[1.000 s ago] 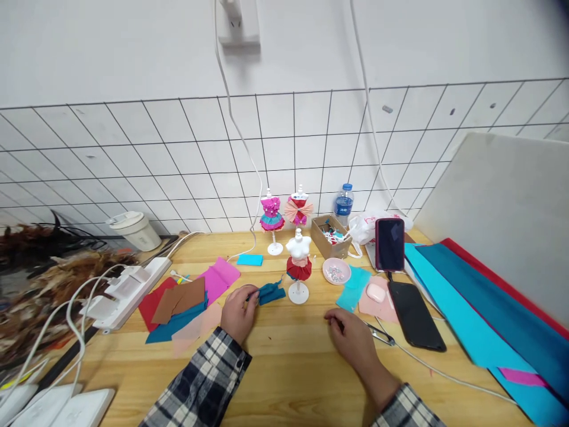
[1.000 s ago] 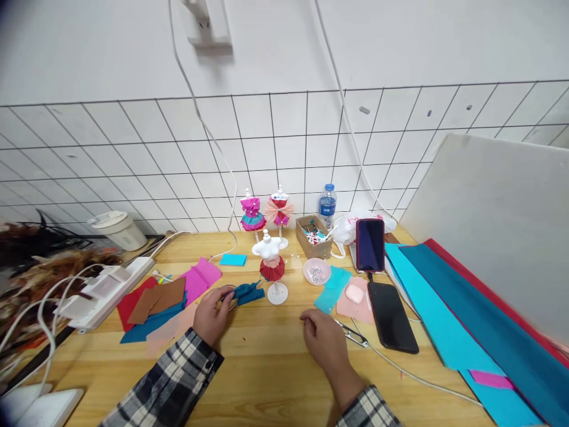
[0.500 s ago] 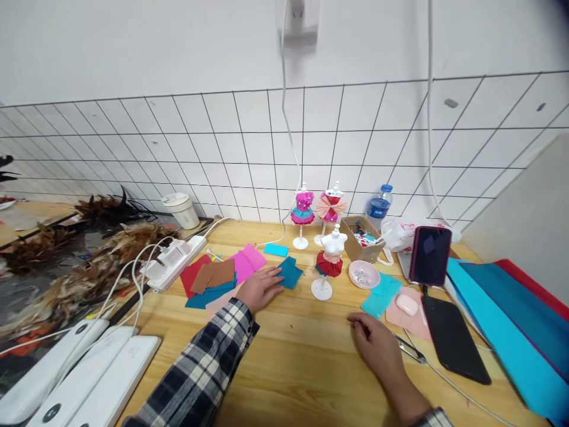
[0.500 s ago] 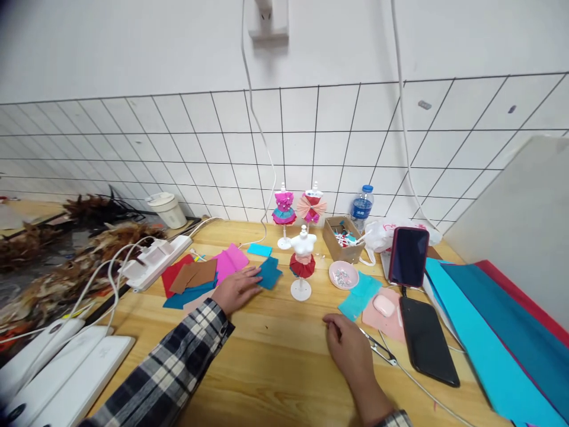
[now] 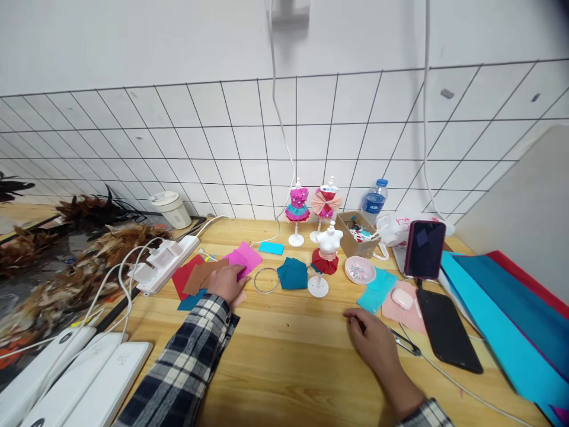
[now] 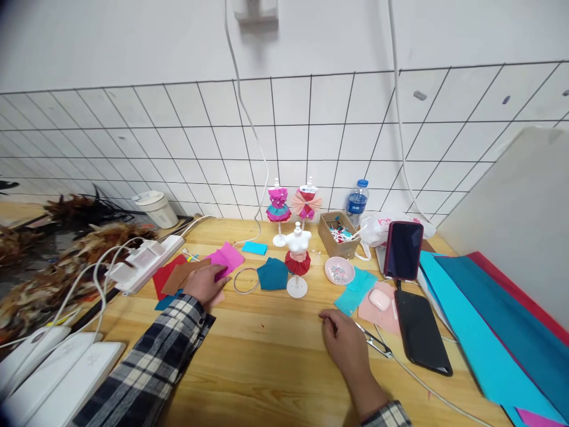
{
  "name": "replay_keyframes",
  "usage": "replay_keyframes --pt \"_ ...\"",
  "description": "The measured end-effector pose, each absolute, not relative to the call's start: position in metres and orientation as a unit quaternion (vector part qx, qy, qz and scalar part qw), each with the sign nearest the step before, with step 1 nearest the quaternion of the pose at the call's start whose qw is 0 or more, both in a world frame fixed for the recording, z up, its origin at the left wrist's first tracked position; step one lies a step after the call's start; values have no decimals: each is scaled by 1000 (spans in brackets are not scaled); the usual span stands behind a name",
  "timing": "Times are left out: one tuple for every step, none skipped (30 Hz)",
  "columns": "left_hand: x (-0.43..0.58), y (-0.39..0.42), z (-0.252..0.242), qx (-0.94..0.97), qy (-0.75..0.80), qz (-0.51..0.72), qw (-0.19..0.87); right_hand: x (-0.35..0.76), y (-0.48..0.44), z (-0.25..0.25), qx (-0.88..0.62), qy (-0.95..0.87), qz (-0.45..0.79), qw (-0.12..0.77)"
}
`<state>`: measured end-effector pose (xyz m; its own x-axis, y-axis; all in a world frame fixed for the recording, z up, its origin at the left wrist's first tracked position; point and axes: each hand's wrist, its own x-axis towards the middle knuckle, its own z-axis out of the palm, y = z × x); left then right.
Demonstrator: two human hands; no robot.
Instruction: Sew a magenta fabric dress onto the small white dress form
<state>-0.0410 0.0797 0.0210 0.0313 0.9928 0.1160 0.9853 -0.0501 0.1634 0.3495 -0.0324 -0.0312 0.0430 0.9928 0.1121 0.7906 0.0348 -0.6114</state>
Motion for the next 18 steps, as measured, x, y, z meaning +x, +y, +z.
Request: replay_keyframes --pt "-38 81 19 713 694 99 14 349 -32 -31 -668 -668 188 271" --pt "-36 81 18 708 699 101 9 349 -32 -31 -667 -668 188 270" --pt "-35 82 18 701 706 105 4 349 -32 -31 -668 -668 188 268" --pt "-36 82 19 693 712 110 1 350 -32 -31 -670 -667 188 266" --pt "-38 82 21 686 719 115 -1 350 -31 -31 -672 -666 188 264" --pt "-40 83 23 681 723 118 1 350 -31 -30 -673 -666 188 262" --pt "-43 83 25 680 723 118 6 350 -31 -30 -673 -666 189 260" --pt "-45 84 26 685 720 112 14 350 -31 -30 -673 -666 192 257" --pt "-47 84 27 692 714 104 23 350 -30 -29 -673 -666 195 255" --pt "-48 84 27 700 707 95 31 350 -30 -29 -673 -666 198 254" --pt "-47 84 26 708 700 87 35 350 -30 -28 -674 -664 201 254" --pt "-46 83 25 713 696 81 36 350 -30 -28 -674 -663 204 254" --pt "-43 83 23 714 695 78 34 351 -31 -28 -674 -663 205 255" --pt "-40 82 21 713 696 78 30 351 -31 -28 -672 -663 206 256" --pt "-37 81 19 711 698 80 29 351 -31 -28 -671 -664 206 258" --pt "-34 81 18 710 699 82 30 351 -31 -28 -670 -664 207 258" --pt "-32 80 17 709 699 85 35 351 -31 -28 -670 -664 208 258" --pt "-32 80 18 709 699 89 42 351 -31 -28 -671 -663 209 258"
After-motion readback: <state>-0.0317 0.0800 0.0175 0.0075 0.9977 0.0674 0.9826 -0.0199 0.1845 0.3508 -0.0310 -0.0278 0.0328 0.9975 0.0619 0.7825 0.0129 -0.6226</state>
